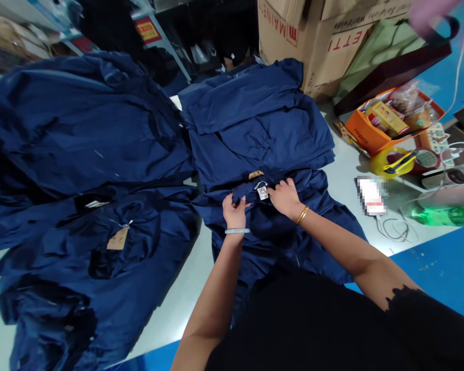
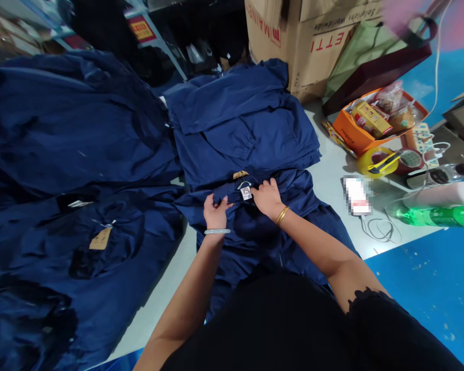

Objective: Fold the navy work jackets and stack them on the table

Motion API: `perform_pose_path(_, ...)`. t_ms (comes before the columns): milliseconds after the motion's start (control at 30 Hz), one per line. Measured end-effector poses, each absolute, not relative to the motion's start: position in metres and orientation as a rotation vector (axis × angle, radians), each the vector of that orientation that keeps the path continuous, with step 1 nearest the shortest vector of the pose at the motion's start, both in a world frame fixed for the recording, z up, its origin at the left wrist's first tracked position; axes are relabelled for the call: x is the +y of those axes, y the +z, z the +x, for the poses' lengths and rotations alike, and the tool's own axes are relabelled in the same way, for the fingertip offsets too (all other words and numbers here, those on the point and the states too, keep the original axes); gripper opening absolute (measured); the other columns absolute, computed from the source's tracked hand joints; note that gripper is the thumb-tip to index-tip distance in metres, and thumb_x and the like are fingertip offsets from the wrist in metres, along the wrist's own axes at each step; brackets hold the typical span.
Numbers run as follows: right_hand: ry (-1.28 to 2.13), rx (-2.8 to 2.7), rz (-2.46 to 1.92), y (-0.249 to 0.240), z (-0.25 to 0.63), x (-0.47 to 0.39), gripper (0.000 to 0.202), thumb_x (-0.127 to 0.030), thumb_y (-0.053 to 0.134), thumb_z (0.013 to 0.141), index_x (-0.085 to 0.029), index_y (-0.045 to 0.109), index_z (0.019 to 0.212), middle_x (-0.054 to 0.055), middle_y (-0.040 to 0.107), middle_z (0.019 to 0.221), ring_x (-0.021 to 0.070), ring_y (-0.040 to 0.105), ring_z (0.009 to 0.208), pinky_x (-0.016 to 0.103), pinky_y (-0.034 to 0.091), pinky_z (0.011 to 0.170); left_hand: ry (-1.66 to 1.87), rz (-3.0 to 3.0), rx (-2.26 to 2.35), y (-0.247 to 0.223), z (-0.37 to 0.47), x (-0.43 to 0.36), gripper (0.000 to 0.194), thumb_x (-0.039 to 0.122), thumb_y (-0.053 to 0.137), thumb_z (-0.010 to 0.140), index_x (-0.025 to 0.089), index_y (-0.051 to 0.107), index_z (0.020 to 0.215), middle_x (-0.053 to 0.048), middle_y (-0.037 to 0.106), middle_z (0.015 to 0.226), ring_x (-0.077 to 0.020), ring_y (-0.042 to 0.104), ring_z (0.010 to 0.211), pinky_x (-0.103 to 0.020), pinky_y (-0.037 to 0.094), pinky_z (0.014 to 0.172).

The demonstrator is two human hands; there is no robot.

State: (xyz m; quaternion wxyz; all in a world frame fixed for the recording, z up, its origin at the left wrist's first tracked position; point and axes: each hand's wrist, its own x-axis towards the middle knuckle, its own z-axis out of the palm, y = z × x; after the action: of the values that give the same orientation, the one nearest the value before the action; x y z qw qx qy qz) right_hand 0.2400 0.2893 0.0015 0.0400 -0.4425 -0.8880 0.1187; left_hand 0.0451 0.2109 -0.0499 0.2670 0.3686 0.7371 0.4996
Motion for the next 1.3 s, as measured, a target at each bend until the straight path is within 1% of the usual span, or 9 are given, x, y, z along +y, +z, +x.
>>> perform_pose_path(200,0.428,-2.187,-1.360,0.022,0.283,0.327,0.041,-0.034,0.041,0.105,-0.025,0.071,0.131,0.012,0.064,0.141,0.0282,0.056,0.129,0.054,0.030,0.121,1.431,0.989,1.959,-0.020,0.021,0.228,0.079,0.028,0.071,0.090,0.029,0.035,0.160,-0.014,0.029,0.169,-0.0225,0.058,0.137,-0.035,0.053,0.113)
perform_pose_path(400,0.498,-2.059,-1.594,-0.013,0.382,0.339,0.045,-0.037,0.057,0.096,-0.016,0.068,0.134,0.020,0.060,0.146,0.0338,0.052,0.139,0.053,0.038,0.120,1.037,1.274,2.326,-0.024,-0.015,0.181,0.063,0.035,0.076,0.084,0.020,0.058,0.142,-0.017,0.053,0.153,-0.0312,0.043,0.151,-0.050,0.030,0.128)
perform_pose_path(567,0.853,-1.833,-1.895,-0.054,0.421,0.326,0.108,-0.044,0.082,0.075,-0.010,0.030,0.163,0.025,0.042,0.163,0.0381,0.037,0.153,0.054,0.034,0.124,0.667,0.996,2.605,-0.044,-0.023,0.143,0.137,0.053,0.091,0.062,0.009,0.013,0.165,-0.033,0.021,0.169,-0.0442,0.011,0.161,-0.063,0.021,0.128)
perform_pose_path(667,1.092,-1.606,-1.930,-0.065,0.415,0.325,0.127,-0.043,0.087,0.068,-0.009,0.015,0.167,0.025,0.044,0.162,0.0351,0.046,0.149,0.048,0.040,0.121,0.526,0.808,2.545,-0.054,-0.022,0.146,0.153,0.052,0.093,0.057,0.006,-0.005,0.165,-0.037,0.030,0.164,-0.0425,0.025,0.158,-0.058,0.029,0.126)
perform_pose_path(733,1.160,-1.462,-1.952,-0.066,0.404,0.324,0.121,-0.040,0.090,0.064,-0.013,0.028,0.164,0.022,0.052,0.156,0.0336,0.053,0.143,0.047,0.043,0.119,0.525,0.722,2.520,-0.058,-0.021,0.153,0.155,0.049,0.094,0.054,0.005,-0.006,0.164,-0.036,0.041,0.158,-0.0409,0.038,0.153,-0.056,0.035,0.124)
perform_pose_path(833,1.420,-1.253,-1.922,-0.059,0.388,0.320,0.081,-0.037,0.091,0.062,-0.016,0.064,0.136,0.018,0.072,0.134,0.0322,0.068,0.124,0.045,0.054,0.108,0.586,0.593,2.469,-0.059,-0.017,0.164,0.149,0.043,0.096,0.052,0.005,0.006,0.164,-0.037,0.050,0.152,-0.0428,0.046,0.148,-0.059,0.037,0.121)
perform_pose_path(933,1.757,-1.030,-1.802,-0.047,0.377,0.309,0.050,-0.037,0.092,0.063,-0.018,0.075,0.105,0.015,0.081,0.109,0.0309,0.077,0.099,0.041,0.063,0.090,0.677,0.499,2.328,-0.054,-0.014,0.168,0.119,0.036,0.095,0.054,0.009,0.038,0.154,-0.031,0.062,0.142,-0.0458,0.053,0.141,-0.063,0.041,0.117)
perform_pose_path(1100,1.886,-0.838,-1.623,-0.024,0.380,0.293,0.050,-0.039,0.095,0.059,-0.019,0.076,0.101,0.011,0.083,0.093,0.0314,0.079,0.081,0.043,0.067,0.075,0.809,0.544,2.056,-0.035,-0.011,0.158,0.041,0.034,0.089,0.067,0.019,0.074,0.102,-0.011,0.082,0.096,-0.0391,0.075,0.108,-0.057,0.060,0.098)
perform_pose_path(1300,1.845,-0.796,-1.403,0.007,0.395,0.288,0.055,-0.042,0.097,0.054,-0.021,0.077,0.101,0.010,0.083,0.101,0.0314,0.079,0.087,0.045,0.066,0.087,1.120,0.515,1.713,0.006,-0.013,0.138,0.067,0.048,0.095,0.055,0.017,0.076,0.111,-0.013,0.082,0.102,-0.0364,0.078,0.104,-0.054,0.062,0.099)
